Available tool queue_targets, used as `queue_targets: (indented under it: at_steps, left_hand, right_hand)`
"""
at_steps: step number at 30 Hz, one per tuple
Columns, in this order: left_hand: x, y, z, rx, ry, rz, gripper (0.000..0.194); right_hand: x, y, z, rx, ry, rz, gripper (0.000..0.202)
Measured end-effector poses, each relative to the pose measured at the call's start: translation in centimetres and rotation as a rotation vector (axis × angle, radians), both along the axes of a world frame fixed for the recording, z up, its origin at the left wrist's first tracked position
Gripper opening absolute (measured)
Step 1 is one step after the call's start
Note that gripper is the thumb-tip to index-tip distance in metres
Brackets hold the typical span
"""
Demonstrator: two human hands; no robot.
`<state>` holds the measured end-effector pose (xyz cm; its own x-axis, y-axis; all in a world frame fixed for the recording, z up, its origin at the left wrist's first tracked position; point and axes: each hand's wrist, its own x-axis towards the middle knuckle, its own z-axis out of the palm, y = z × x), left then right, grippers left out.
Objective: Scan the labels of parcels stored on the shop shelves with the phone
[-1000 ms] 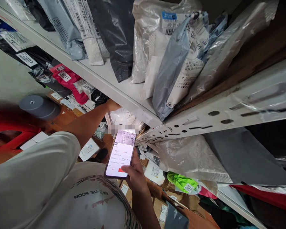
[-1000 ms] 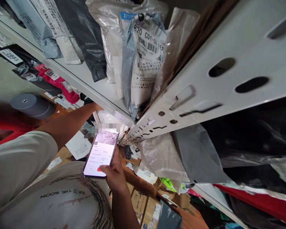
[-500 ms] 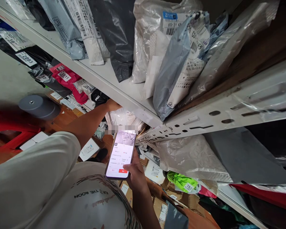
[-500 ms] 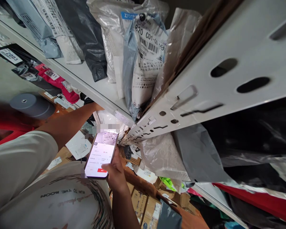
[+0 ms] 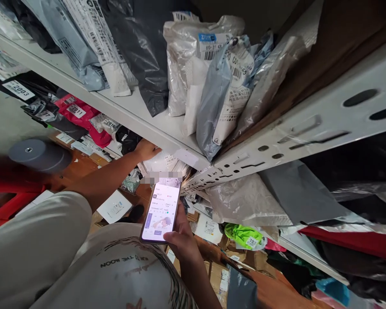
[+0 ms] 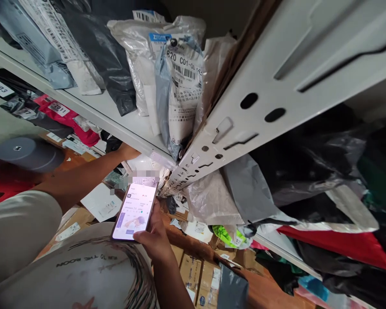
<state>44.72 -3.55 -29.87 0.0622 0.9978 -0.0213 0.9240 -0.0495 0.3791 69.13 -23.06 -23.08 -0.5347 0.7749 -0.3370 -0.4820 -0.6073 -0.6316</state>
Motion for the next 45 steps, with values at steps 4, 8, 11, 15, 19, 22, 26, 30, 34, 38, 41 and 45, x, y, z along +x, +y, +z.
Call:
queue_targets:
  at_steps: [4, 8, 11, 15, 19, 22, 26, 30, 34, 38, 41, 45]
  left_hand:
    - [0.8, -2.2, 0.7, 0.063, 0.103, -0.026, 0.045]
    - [1.7, -4.3, 2.1, 0.192, 0.173, 0.112, 0.049]
    - [2.5, -7.2, 4.8, 0.231, -0.031, 0.153, 0.050]
    - [3.3, -13.4, 8.7, -0.288, -0.683, -0.021, 0.052]
    - [3.5, -18.4, 10.4, -0.856, -1.184, 0.036, 0.066]
    - [3.5, -19.7, 10.8, -0.961, -1.417, 0.072, 0.088]
    - [3.3, -19.6, 11.2, -1.010, -1.445, 0.034, 0.102]
    - [2.9, -19.6, 11.1, -1.034, -1.422, 0.019, 0.101]
    - [2.8, -19.8, 10.5, -1.029, -1.396, 0.041, 0.096]
    - [2.8, -20.0, 9.9, -1.027, -1.387, 0.069, 0.098]
    - [2.8, -19.9, 9.5, -1.032, -1.429, 0.030, 0.106]
    - [2.8, -20.0, 9.1, -1.046, -1.466, -0.018, 0.110]
  right_hand:
    - [-0.3, -0.3, 0.1, 0.044, -0.054, -0.024, 0.078]
    - [-0.7, -0.4, 0.3, 0.089, -0.143, -0.011, 0.081]
    - [-1.0, -0.5, 0.5, 0.079, -0.105, 0.000, 0.087]
    - [-1.4, -0.6, 0.6, 0.076, -0.053, -0.026, 0.083]
    - [-1.9, -0.7, 0.5, 0.112, -0.063, -0.038, 0.079]
    - [-2.3, -0.7, 0.6, 0.096, -0.031, -0.044, 0.082]
    - [-2.6, -0.8, 0.7, 0.088, 0.026, -0.067, 0.082]
    - [-2.8, -1.0, 0.7, 0.106, 0.020, -0.083, 0.078]
    - [-2.9, -1.2, 0.6, 0.120, 0.000, -0.087, 0.078]
    - [-2.9, -1.6, 0.3, 0.115, -0.038, -0.107, 0.081]
    - [-2.9, -1.8, 0.1, 0.139, -0.053, -0.117, 0.078]
    - [-3.0, -1.9, 0.0, 0.203, -0.146, -0.118, 0.071]
